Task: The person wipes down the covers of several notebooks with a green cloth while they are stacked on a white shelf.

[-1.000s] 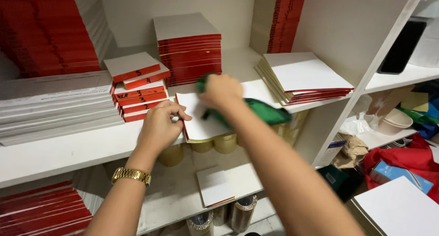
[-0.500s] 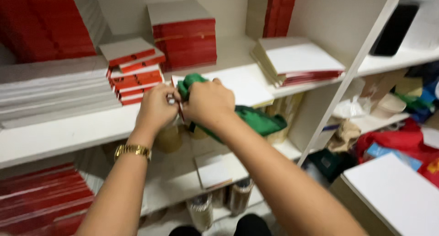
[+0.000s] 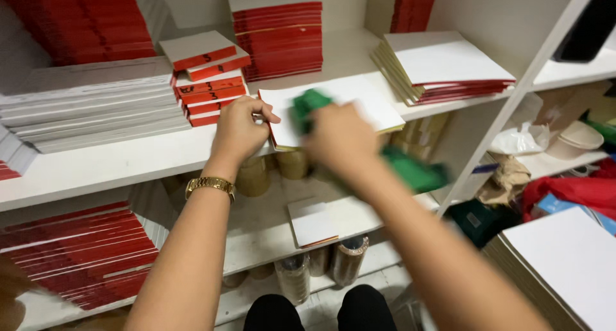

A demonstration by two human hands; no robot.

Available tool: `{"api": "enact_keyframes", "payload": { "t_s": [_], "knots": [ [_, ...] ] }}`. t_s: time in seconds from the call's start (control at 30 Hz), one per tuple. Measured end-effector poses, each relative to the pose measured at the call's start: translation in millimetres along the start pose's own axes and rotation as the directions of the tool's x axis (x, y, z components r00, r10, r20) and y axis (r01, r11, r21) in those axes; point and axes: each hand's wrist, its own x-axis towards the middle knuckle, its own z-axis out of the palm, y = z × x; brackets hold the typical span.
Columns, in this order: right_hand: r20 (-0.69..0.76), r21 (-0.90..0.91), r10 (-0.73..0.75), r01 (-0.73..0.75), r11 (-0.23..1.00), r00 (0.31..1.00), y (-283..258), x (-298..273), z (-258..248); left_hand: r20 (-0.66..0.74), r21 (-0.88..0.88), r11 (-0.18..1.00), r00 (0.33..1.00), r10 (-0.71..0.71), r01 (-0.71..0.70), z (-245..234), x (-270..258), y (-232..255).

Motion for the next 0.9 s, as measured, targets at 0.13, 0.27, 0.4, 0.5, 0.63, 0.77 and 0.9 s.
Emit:
{"api": "enact_keyframes", "payload": {
  "t_s": [0.13,0.27,0.4,0.5,0.63,0.77,0.9],
  "knots": [
    [0.028,-0.085,-0.109,0.111,0.990,0.994,-25,-3,-6,-0.022,0.061,0.996,0.997,0.068,-0.066,1,2,-7],
    [0.052,-0.091,0.024,-0.019,0.996,0.998,27,10,-34,-0.005,-0.023,0.999,0.999,0.047,-0.047,4,-1,-12],
    [-0.012,-0.268,0.230,-0.225,0.937,0.973,67,35,-58,0.001,-0.031,0.998,0.999,0.052,-0.052,4,1,-13],
    [0.076,-0.394,0.191,-0.146,0.907,0.979,39,43,-54,0.029,-0.013,0.999,0.998,-0.048,0.049,0,-3,-9],
    [0.145,-0.314,-0.012,0.058,0.948,0.989,-23,65,-8,0.020,-0.005,1.000,0.999,-0.025,0.025,1,-2,-14],
    [0.127,-0.275,-0.046,0.080,0.958,0.991,-46,87,-4,0.043,0.048,0.999,0.999,-0.019,0.017,1,1,-17],
    [0.100,-0.276,0.122,-0.091,0.957,0.987,-6,110,-22,0.059,-0.029,1.000,0.998,0.011,-0.009,1,0,-15]
  ]
}}
